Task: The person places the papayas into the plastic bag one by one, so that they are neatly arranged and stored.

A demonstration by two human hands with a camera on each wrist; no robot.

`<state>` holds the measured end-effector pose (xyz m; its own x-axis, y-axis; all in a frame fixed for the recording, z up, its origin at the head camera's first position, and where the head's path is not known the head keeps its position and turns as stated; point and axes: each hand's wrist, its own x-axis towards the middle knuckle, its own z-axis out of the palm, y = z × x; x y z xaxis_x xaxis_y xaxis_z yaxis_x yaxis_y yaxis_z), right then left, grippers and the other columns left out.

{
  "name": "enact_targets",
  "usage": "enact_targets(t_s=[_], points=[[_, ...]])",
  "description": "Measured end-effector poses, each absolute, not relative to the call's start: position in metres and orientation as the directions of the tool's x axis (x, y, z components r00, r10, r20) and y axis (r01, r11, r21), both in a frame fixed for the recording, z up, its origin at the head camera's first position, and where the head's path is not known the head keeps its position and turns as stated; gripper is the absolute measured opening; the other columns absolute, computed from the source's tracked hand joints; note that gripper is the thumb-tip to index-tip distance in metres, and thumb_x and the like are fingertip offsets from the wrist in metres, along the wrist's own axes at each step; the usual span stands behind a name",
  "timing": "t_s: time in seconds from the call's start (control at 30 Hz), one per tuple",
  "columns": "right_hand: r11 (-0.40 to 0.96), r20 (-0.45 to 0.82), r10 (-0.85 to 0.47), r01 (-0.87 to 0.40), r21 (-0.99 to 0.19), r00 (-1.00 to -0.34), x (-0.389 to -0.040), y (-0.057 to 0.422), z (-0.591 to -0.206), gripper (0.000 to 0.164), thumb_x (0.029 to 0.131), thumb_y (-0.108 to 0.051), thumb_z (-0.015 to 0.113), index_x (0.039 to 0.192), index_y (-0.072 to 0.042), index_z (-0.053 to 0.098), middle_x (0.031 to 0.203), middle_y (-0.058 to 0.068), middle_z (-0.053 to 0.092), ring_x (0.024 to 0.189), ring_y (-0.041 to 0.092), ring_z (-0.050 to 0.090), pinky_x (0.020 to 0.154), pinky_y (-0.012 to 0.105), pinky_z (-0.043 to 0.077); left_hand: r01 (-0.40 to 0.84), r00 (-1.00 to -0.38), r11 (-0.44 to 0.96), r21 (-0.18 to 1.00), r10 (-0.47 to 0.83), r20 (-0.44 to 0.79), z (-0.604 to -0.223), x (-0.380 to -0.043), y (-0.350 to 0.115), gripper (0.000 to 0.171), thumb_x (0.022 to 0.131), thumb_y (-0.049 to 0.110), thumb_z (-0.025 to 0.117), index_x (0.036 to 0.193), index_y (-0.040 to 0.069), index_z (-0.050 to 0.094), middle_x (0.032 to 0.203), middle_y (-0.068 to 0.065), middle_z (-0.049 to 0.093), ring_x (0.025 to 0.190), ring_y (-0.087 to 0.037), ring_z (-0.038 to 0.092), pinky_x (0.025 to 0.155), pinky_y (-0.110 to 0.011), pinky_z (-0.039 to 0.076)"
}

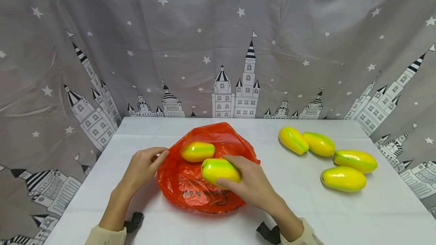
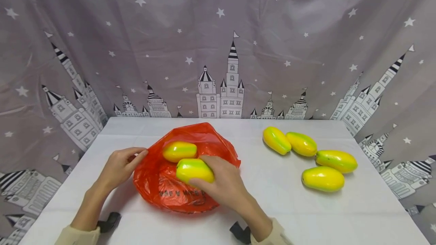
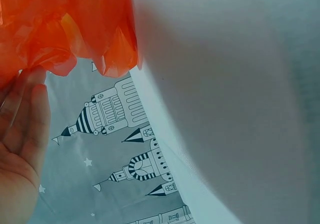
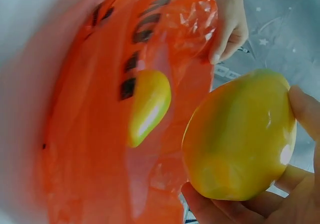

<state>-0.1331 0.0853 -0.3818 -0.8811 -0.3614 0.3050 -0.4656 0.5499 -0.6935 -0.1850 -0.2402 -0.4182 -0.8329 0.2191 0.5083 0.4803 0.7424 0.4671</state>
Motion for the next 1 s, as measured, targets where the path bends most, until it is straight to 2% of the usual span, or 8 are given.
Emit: enact_targets(t_s=[0.3,0.8,1.0], points=[[0.515,0.300,-0.410,-0.490,-0.704,-0.861,-0.136,0.064,-0.368,0.056,0.086,-0.054,0.069,0.130,-0.021,0.062,0.110,-0.016,0.062,0.091,0.006,0.054,0.076,0.030,0.050,0.486,-0.829,0.740,0.465,0.222,0.513,-0.418,-0.184,-0.241,0.012,0.091,0.006,0.069,0.100,0.000,0.075,0.093,-0.012,0.074,0.073,-0.022,0.068,0.065,-0.041,0.058],[0.543,0.185,-0.459,-0.440,-0.715,-0.869,-0.149,0.044,-0.367,0.064,0.087,-0.055,0.068,0.138,-0.017,0.056,0.115,-0.010,0.061,0.095,0.010,0.053,0.079,0.031,0.049,0.482,-0.837,0.737,0.475,0.225,0.500,-0.417,-0.184,-0.241,0.013,0.092,0.007,0.069,0.101,-0.001,0.075,0.095,-0.013,0.074,0.077,-0.025,0.070,0.068,-0.044,0.058],[0.568,0.184,-0.463,-0.450,-0.689,-0.867,-0.161,0.037,-0.375,0.066,0.087,-0.052,0.070,0.137,-0.011,0.057,0.116,-0.003,0.063,0.093,0.013,0.054,0.077,0.030,0.048,0.480,-0.840,0.734,0.480,0.228,0.492,-0.417,-0.184,-0.241,0.014,0.092,0.008,0.068,0.102,0.000,0.075,0.096,-0.012,0.074,0.077,-0.025,0.069,0.069,-0.043,0.058]])
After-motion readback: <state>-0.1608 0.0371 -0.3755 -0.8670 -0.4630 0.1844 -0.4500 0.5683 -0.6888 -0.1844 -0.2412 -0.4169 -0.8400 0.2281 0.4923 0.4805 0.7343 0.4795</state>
